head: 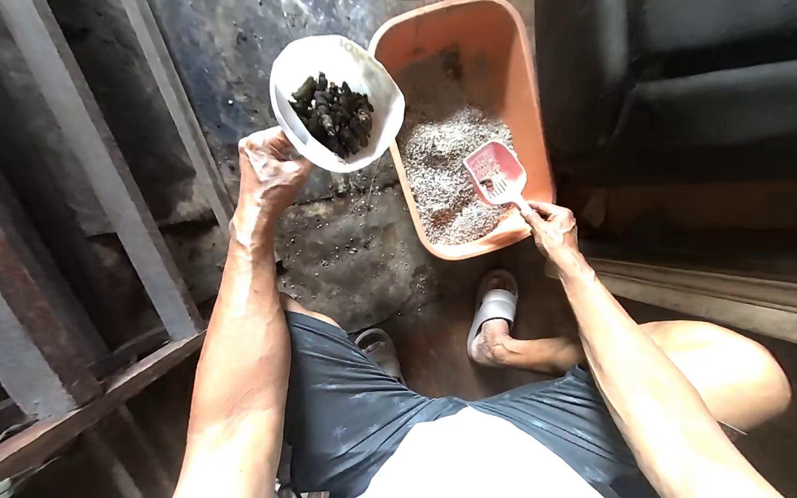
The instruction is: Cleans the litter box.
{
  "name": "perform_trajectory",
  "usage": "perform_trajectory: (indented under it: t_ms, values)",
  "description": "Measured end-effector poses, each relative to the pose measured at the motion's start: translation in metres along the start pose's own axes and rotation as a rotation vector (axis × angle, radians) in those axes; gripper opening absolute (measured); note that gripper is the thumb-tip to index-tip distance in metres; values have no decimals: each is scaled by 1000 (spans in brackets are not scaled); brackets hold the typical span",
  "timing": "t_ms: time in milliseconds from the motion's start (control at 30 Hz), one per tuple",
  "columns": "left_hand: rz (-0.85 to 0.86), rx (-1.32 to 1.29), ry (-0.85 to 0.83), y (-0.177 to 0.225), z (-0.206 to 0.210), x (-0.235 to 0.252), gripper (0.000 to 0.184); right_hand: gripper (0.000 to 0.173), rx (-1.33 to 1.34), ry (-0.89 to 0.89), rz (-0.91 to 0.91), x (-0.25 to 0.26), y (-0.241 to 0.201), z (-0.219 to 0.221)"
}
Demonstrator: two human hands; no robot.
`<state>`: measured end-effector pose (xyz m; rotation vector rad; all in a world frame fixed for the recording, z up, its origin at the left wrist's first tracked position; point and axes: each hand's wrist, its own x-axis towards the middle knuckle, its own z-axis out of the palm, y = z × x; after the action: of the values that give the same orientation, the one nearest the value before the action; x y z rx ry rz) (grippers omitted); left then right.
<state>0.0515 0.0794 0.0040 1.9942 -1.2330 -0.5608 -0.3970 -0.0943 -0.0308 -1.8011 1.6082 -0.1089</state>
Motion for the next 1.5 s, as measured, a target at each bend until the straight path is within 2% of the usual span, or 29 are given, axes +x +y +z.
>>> perform_trajectory:
  t_ms: [200,333,500,633,867,967,1100,1233,1367,1500]
  values:
    - [-26,-100,-90,-6,18,1,14,33,50,46,-52,-27,-36,-10]
    - [-40,-107,-193,-9,34,5,15,32,85,129,-262,-36,-77,-5]
    - [-36,-99,-265,3,44,7,12,29,-2,193,-517,-49,-130,19]
    - [-27,-94,-283,5,50,9,12,26,7,233,-647,-52,-144,35]
    - [-51,-153,-187,-1,38,10,15,30,85,257,-532,-46,-137,21]
    - [-117,-144,-84,0,22,11,16,32,93,261,-346,-37,-118,13]
    - [-128,-94,104,-4,-1,8,19,30,64,171,-103,-26,-70,14]
    - [-152,-54,284,2,-14,3,21,27,-2,86,56,-21,-42,23]
    - [-143,-12,394,6,-22,-1,22,30,65,20,86,-13,-41,34]
    - [-130,-60,438,4,-29,-10,18,30,-20,9,-56,14,-67,36]
